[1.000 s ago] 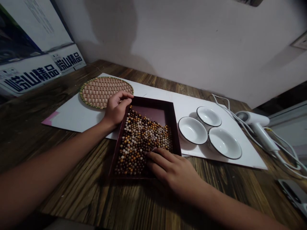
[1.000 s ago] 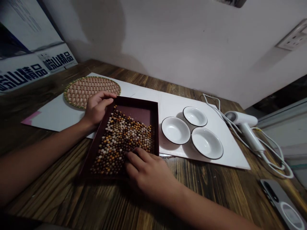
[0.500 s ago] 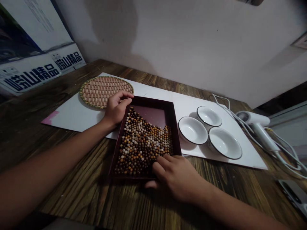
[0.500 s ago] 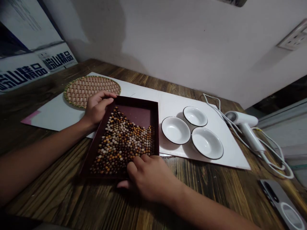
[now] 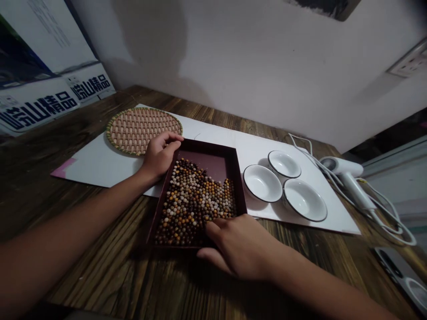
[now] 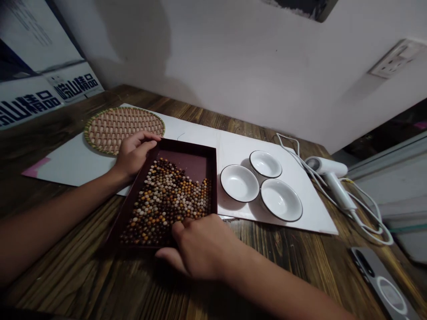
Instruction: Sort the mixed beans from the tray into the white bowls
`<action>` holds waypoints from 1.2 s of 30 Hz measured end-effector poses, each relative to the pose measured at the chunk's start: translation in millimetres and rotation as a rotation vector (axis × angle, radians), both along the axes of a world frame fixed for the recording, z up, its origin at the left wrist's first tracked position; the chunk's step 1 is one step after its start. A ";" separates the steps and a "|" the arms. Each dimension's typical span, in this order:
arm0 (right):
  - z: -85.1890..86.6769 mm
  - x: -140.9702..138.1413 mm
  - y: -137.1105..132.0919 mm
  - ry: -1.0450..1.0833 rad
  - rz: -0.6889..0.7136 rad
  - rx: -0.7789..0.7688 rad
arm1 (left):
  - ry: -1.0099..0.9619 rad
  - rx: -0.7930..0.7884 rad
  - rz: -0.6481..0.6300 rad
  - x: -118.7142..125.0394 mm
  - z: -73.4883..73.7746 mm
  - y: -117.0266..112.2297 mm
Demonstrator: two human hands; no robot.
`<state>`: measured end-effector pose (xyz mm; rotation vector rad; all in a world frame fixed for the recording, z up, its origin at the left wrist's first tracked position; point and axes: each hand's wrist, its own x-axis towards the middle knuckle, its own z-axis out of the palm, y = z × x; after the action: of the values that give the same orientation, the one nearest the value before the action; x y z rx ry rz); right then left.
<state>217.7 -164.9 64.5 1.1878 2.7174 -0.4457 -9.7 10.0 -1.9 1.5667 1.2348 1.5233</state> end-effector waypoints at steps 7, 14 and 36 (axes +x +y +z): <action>3.2 -1.6 0.7 0.075 -0.066 -0.052 | 0.054 0.004 0.003 -0.1 0.8 -1.4; 18.1 -9.0 20.8 0.348 -0.294 -0.286 | 0.081 -0.013 0.004 -0.3 1.6 -1.8; 10.9 -20.9 57.4 1.732 -1.104 -1.562 | 0.081 0.002 -0.011 -2.8 -0.7 0.0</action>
<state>196.8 -107.5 75.4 1.4793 0.2061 -3.6591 -12.5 10.0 -2.6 1.6480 1.2676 1.4672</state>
